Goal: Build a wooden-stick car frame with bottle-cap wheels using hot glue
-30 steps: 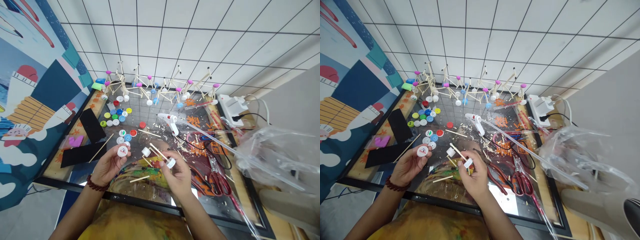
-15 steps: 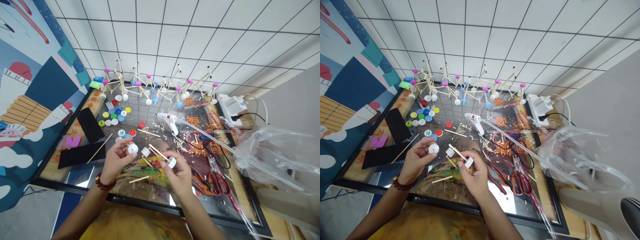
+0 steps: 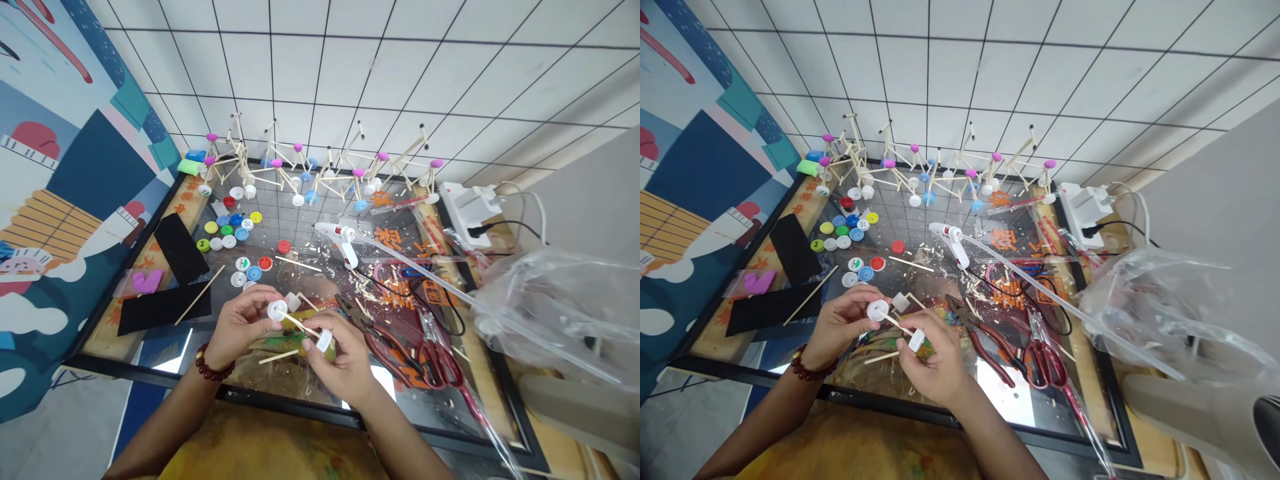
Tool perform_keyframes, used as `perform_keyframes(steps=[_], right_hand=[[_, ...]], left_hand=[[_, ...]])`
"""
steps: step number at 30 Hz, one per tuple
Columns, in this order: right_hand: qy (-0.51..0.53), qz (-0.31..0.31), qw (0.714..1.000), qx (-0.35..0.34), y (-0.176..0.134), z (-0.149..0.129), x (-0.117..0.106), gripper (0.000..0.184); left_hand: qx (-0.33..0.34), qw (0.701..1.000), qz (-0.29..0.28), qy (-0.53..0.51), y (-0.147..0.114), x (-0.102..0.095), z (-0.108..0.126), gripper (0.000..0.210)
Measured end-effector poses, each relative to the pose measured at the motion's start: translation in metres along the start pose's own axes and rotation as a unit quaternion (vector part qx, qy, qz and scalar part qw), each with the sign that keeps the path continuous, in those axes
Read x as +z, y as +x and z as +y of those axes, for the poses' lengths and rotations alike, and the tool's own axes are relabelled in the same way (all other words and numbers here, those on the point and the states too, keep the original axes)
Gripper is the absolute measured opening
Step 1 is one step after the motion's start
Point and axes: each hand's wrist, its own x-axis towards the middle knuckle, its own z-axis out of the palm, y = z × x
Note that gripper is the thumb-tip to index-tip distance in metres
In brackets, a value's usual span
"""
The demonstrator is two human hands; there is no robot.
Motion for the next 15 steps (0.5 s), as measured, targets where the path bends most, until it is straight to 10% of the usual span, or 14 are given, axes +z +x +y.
perform_keyframes(steps=[15], right_hand=[[-0.03,0.017,0.999,-0.025,0.0021,0.0001,0.0026,0.022]], left_hand=[[-0.086,0.995,0.006,-0.056,-0.0026,0.0017,-0.0001,0.044]])
